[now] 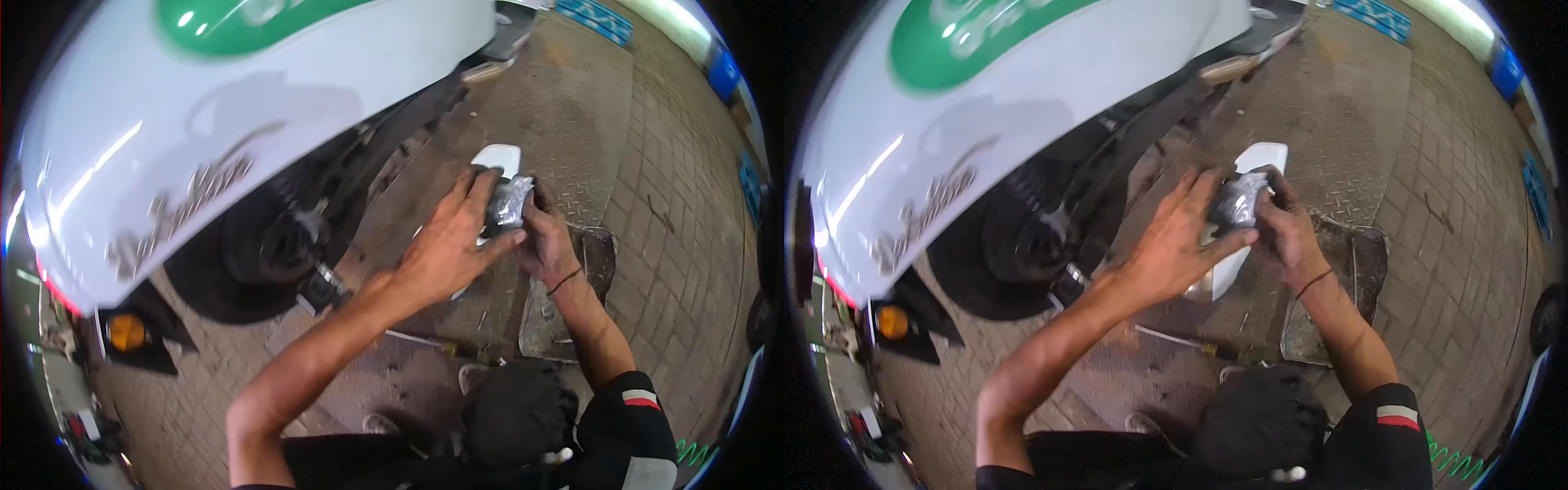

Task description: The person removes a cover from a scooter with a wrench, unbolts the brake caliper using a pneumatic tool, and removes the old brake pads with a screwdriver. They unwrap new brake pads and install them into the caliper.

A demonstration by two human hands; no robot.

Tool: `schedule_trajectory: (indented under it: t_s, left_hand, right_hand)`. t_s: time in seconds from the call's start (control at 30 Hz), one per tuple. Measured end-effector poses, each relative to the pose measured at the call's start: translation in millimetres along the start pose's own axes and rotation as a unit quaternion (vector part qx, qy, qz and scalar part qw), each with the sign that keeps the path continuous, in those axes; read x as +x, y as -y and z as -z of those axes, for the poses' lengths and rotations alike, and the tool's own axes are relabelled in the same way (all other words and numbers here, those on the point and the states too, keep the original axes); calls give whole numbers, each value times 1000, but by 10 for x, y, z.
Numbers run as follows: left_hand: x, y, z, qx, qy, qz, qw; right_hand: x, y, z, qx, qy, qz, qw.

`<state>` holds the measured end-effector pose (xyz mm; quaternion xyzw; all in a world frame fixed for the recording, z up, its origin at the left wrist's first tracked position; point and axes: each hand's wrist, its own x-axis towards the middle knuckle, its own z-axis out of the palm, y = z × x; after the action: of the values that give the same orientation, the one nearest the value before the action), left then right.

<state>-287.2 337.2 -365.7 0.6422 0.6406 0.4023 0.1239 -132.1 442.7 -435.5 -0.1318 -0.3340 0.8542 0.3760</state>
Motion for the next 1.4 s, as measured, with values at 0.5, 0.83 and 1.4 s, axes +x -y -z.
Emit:
schedule_trajectory:
  t_s: [0.5, 0.83, 1.4]
  left_hand:
    - [-2403, 162, 933, -277, -55, 146, 948]
    - [-2631, 83, 631, -563, -317, 297, 703]
    - [-2740, 141, 742, -604, -350, 363, 618]
  right_hand:
    - [-692, -1062, -1448, -482, 339, 27, 808]
    - [-896, -1526, -1645, -526, 289, 157, 784]
    - [-883, -1739, -1568, -485, 401, 276, 727]
